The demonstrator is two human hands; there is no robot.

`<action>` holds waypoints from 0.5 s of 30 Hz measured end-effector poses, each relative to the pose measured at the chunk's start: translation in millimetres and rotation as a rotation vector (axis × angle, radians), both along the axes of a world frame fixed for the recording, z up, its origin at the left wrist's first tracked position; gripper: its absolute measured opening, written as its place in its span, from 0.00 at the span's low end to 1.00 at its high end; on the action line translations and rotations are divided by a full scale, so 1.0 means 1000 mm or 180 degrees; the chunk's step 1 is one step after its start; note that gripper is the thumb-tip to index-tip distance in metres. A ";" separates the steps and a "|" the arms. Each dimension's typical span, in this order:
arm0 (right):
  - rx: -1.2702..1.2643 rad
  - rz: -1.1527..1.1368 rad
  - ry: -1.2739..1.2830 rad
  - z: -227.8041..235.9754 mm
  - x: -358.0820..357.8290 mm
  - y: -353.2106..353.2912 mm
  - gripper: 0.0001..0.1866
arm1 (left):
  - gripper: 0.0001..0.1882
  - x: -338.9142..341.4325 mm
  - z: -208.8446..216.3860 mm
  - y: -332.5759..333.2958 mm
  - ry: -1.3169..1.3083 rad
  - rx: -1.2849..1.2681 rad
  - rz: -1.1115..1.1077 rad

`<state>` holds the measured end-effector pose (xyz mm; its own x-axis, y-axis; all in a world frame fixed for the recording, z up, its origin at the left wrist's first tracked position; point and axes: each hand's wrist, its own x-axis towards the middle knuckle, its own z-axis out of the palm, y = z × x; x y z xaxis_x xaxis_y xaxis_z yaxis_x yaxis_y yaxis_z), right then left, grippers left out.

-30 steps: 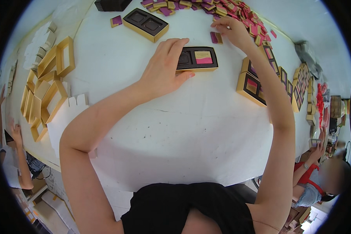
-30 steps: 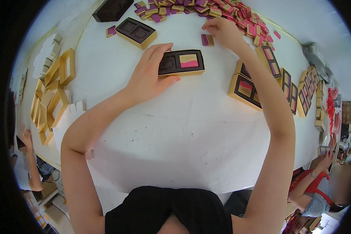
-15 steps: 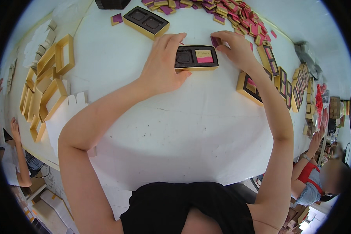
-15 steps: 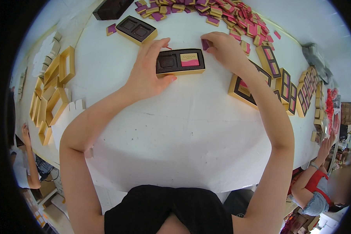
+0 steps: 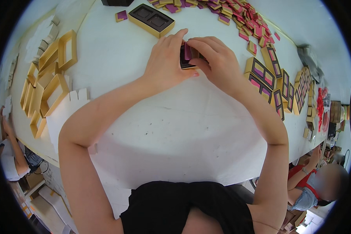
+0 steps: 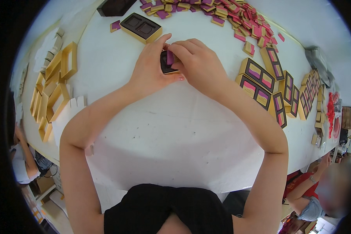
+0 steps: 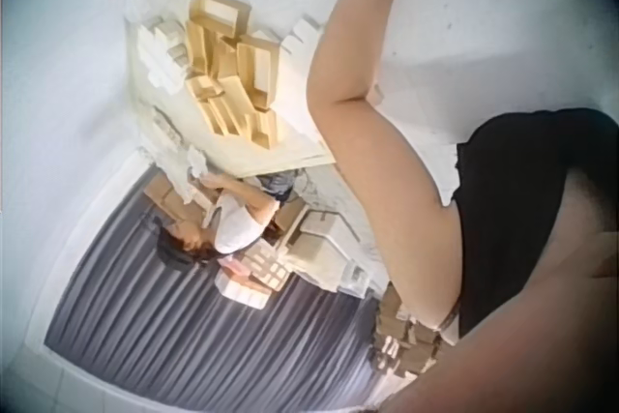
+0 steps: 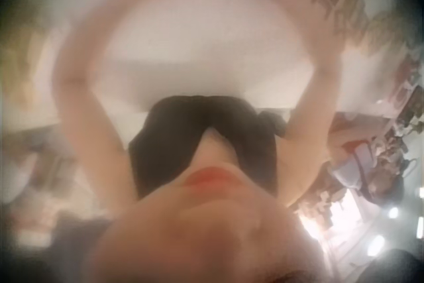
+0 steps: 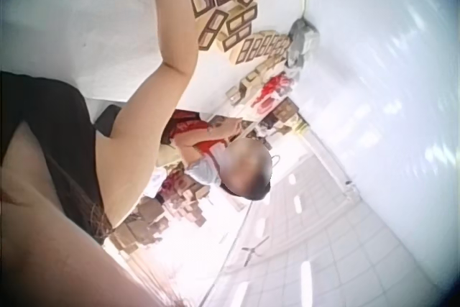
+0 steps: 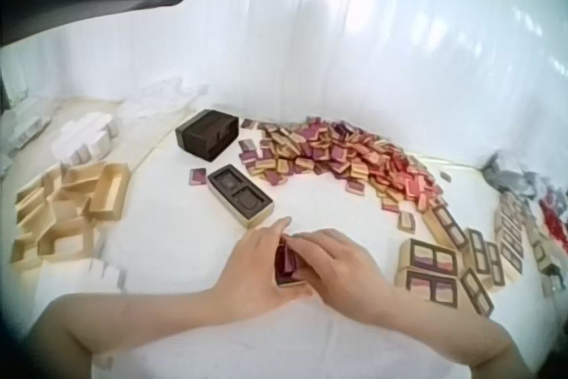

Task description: The person assembles cosmetic compacts by placing small colored inserts into black plastic trays and then inserting the trays into gold-colored boxes. The person repeatedly picks up inserts and trays, arranges them, and places them into boxes on a white table.

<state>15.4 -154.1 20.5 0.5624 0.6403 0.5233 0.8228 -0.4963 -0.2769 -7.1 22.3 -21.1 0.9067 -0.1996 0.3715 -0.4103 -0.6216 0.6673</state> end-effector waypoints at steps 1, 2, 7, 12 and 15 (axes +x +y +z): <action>-0.0071 0.0233 0.0027 0.002 0.002 -0.002 0.17 | 0.54 -0.001 0.000 0.000 -0.0022 0.0014 0.0030; -0.0138 0.0461 0.0043 0.005 0.008 -0.004 0.17 | 0.54 0.000 0.000 0.001 -0.0022 0.0008 0.0013; -0.0478 0.0677 0.0070 0.021 0.021 -0.014 0.16 | 0.53 0.000 0.001 0.001 -0.0099 -0.0065 -0.0015; -0.0034 -0.0120 0.0543 0.007 -0.012 0.001 0.18 | 0.53 0.003 -0.004 0.003 0.0035 -0.0046 -0.0029; -0.0289 0.0173 0.0100 -0.013 -0.005 -0.004 0.19 | 0.53 0.004 -0.006 0.004 -0.0010 -0.0077 -0.0095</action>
<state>10.6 -158.3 7.5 0.5407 0.7143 0.4444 0.8408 -0.4753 -0.2590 -3.5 26.3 -27.0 0.8993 -0.2174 0.3795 -0.4306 -0.5926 0.6807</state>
